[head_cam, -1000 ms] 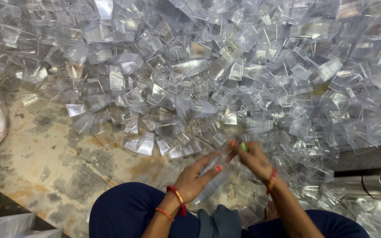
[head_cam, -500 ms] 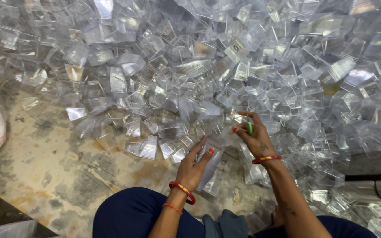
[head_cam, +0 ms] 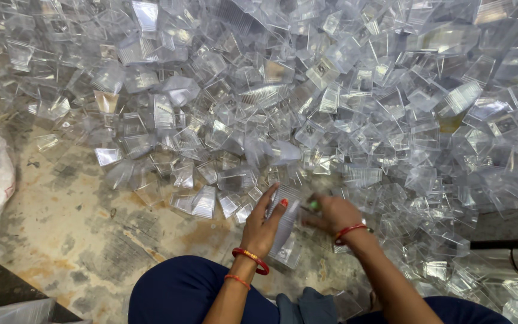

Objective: The person sits on the floor among a large pile of clear plastic cups, picks up cups one at a time, and trims the rim edge of each cup with a small green utility knife held in the right hand. Trimmed cups are stacked in the left hand and finished stacks are set aside on the floor.

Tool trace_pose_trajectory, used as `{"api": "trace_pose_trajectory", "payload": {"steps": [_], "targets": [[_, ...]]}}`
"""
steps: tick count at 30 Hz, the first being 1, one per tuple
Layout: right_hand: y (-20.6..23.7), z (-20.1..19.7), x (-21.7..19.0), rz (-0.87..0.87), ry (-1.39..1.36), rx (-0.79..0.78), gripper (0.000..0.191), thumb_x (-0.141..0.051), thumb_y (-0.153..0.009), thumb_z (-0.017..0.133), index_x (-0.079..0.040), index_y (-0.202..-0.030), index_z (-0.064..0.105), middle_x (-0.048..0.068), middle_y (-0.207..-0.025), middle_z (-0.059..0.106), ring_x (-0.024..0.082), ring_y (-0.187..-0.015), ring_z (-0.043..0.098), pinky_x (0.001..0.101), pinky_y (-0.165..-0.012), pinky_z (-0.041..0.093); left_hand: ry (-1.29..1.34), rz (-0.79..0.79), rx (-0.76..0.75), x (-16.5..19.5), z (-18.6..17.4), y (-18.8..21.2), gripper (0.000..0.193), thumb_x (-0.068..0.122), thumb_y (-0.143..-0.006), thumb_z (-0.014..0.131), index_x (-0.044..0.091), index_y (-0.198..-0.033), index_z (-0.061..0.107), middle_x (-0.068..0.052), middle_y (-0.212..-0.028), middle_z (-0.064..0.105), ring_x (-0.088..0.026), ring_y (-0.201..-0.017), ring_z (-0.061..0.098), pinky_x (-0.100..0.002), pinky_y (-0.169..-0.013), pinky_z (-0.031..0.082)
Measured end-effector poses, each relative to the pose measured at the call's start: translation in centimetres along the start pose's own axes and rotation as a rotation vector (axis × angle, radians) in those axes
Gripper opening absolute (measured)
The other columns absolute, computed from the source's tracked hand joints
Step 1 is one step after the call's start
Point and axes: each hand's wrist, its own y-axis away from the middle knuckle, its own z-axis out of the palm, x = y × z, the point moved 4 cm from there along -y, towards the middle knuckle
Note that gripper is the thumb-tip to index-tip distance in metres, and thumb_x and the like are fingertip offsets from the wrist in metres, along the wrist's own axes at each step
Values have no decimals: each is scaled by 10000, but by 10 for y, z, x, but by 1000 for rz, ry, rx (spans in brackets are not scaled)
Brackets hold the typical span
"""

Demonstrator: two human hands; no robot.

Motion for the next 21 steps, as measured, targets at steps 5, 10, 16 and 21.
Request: {"api": "trace_pose_trajectory", "payload": {"steps": [5,10,16,21], "targets": [[4,26,3,-82,100,-34,357,-443,-766,813,-179,-997,747,78,-954,768,308,-899,724,445,-792,557,-23,5,69,1,-4,1,596,409,-935,612,217,-1492,526,-108,-1489,596,-269,-1378,566,-356,-1107,435],[-11,-18,9,-205,-650,304,243,-331,-947,693,-134,-1072,759,70,-930,813,204,-895,768,358,-844,562,-34,-13,31,9,-5,3,607,421,-938,624,210,-1495,502,-95,-1522,543,-263,-1411,503,-349,-1103,428],[-2,-40,12,-171,-954,139,239,-225,-985,629,-90,-1155,730,45,-759,742,85,-620,490,273,-571,379,-144,151,-92,21,5,14,602,409,-968,604,184,-1517,497,-120,-1516,574,-240,-1431,525,-337,-1136,413],[4,-31,3,-383,-853,159,249,-245,-1009,597,-91,-1159,722,-11,-784,723,39,-661,534,234,-582,418,-107,225,-146,27,11,15,597,383,-984,597,159,-1525,483,-141,-1540,540,-271,-1439,504,-347,-1136,406]]}}
